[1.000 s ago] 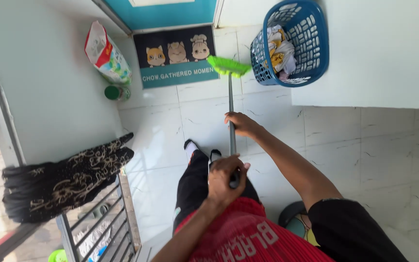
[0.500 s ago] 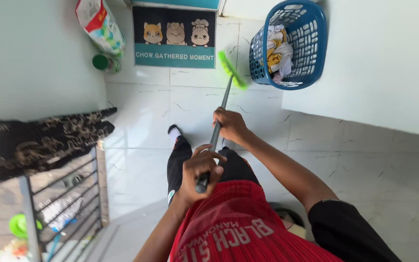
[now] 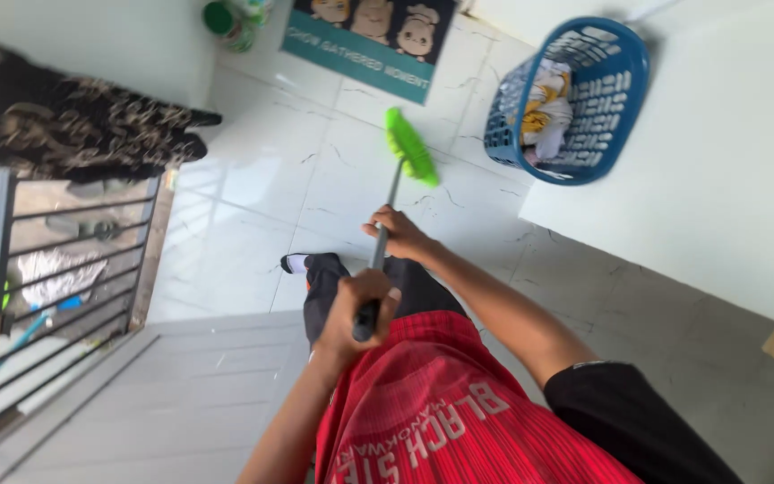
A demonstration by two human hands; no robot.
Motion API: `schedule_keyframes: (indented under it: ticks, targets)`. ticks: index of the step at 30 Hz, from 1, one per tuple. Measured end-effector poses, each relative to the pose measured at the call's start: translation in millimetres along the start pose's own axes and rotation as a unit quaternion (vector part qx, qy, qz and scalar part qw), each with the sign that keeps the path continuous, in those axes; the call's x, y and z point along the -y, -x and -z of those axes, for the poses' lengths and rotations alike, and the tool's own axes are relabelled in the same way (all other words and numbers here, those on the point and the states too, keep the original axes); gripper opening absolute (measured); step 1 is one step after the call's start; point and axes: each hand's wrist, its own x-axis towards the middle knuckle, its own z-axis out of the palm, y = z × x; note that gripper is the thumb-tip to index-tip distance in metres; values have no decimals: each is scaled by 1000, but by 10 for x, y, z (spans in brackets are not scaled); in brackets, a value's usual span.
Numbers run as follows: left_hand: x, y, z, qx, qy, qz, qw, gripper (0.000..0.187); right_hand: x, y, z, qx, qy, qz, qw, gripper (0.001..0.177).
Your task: Sweep the floor using a broom.
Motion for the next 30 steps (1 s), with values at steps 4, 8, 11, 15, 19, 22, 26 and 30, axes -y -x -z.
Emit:
schedule_keyframes:
  ticks: [4,8,11,15,19,22,26,30]
  targets:
    - [-368,51,444,13,-56,2,998,18,851,-147,3,-33,-52,3,998,45]
    - [-481,199,766,17,-35,-93,995,28,1368,-119,181,-27,-26,-24,999,52]
    - [-254,420,766,-13,30,-107,994,39,1290,-97,228,-37,5,-15,999,50]
    - [202,579,665,-103,89,-134,982,34,792,-129,179,-55,58,26,996,46]
    - [506,604,783,-89,119,-8,989,36,58,-332,-161,-2,121,54,991,42]
    - [396,550,1131,-74,77,32,994,32,207,-633,-505,69,109,91,987,44]
    - [33,685,1862,-76,2,98,992,31,1074,-1034,-1165,105,43,92,989,47]
    - [-134,872,2226,-82,-57,154,983,34,1760,-1400,-1731,119,-4,160,980,45]
